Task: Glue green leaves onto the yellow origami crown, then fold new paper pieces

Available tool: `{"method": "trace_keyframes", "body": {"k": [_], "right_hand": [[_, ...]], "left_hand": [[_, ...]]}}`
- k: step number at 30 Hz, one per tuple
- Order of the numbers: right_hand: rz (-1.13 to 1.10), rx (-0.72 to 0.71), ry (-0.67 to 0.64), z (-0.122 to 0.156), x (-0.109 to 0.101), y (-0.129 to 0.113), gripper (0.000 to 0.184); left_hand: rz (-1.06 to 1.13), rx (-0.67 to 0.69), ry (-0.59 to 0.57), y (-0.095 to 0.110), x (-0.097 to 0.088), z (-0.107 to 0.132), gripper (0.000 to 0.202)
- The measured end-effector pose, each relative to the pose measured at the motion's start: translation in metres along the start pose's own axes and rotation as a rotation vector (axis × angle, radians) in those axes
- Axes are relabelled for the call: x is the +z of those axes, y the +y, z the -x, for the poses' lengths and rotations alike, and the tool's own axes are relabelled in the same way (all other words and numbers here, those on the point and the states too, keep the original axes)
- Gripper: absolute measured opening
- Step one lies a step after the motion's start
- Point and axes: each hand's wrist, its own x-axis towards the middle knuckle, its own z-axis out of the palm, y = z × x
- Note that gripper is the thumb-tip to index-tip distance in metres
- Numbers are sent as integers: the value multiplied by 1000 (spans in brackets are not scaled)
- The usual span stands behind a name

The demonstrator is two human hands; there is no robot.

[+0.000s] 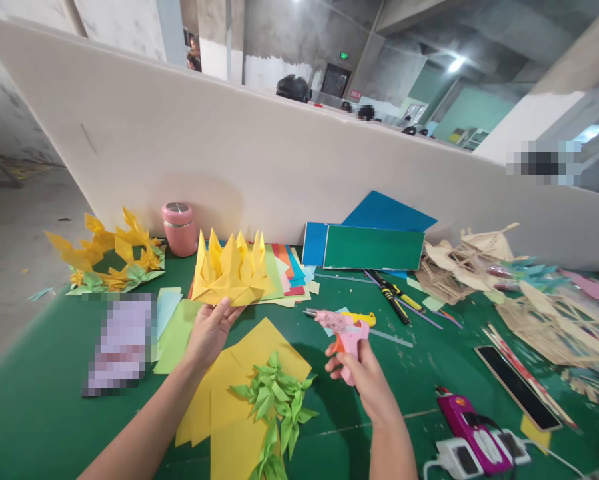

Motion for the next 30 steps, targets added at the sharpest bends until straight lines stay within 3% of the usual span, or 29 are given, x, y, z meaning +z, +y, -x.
{"method": "trace_keyframes", "body": {"k": [2,4,10,14,19,30], "right_hand": [[-14,-7,-142,6,14,-8,22],[-17,-17,-194,8,30,-16,20],[48,-76,-184,11,74,-29,41],[188,-264,-166,16,92,-32,44],[310,-444,-212,22,105,-34,46],[595,-609,-123,22,109,-23,44]], "left_hand": [[-24,-5,-11,-1,0,1,49],[-53,-1,-25,-2,1,2,50],[-91,61,-20,-4,2,5,47],[-82,99,-20,-8,1,4,43],[-78,127,-50,-11,1,5,38],[-179,123,-48,-11,1,6,46]]}}
